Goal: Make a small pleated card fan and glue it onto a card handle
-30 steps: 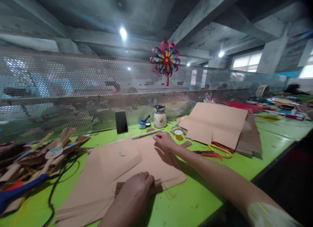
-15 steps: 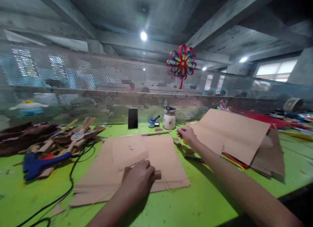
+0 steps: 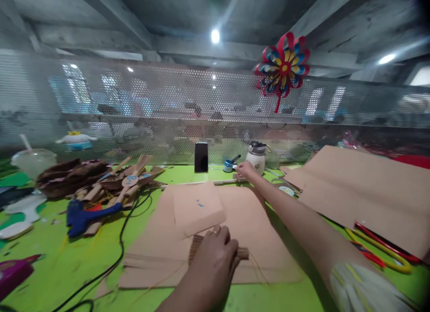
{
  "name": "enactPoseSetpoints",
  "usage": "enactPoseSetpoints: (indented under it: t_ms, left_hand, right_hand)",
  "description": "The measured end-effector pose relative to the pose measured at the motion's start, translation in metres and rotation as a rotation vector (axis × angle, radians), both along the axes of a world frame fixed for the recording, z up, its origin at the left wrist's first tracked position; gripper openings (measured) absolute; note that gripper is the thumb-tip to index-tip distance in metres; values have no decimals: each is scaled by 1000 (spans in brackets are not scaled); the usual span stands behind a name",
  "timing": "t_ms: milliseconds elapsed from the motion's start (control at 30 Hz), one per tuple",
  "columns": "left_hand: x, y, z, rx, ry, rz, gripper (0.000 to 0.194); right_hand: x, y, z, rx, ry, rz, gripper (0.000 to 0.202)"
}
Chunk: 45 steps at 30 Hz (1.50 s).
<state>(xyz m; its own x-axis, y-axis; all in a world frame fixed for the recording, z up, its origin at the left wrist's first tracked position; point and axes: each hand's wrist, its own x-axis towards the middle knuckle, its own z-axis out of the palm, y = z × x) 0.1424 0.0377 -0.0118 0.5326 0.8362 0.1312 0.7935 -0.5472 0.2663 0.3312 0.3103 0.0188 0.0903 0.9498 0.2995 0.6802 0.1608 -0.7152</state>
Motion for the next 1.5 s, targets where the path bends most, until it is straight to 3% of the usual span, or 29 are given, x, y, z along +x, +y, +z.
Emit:
enactPoseSetpoints:
  t_ms: [200,367,500,633,967,1200,1300,1367,1433,1500]
  left_hand:
    - [0,3,-2,21,33,0,21]
    - [0,5,5,30,55,-19,19]
    - [1,4,10,24,57,3,15]
    - [1,2,10,54,30,-2,15]
    - [1,1,10,86,30,45,16]
    - [2,-1,12,93,52,49,24]
    - [2,-2,13,95,57,27,25]
    - [1,-2,13,86,56,12,26]
    - [1,-2,14,73,51,6,28]
    - [1,-1,15,57,44,8,27]
  right_hand:
    - [59,-18,14,-86,-32,-61,34]
    - [131,-67,33,-45,-16,-135,34]
    - [155,-107,29,-33,29,-105,34]
    - [137,-142,12,-43,41,2,31]
    - [31,-220,-26,15,-44,406,19]
    - [25,-230,-55,37,-51,470,22]
    - [28,-223,-48,46,-112,483,23]
    - [22,-213,-34,58,-170,491,23]
    - [2,-199,-12,86,-236,508,21]
    - [-37,-184,11,139,-303,558,21]
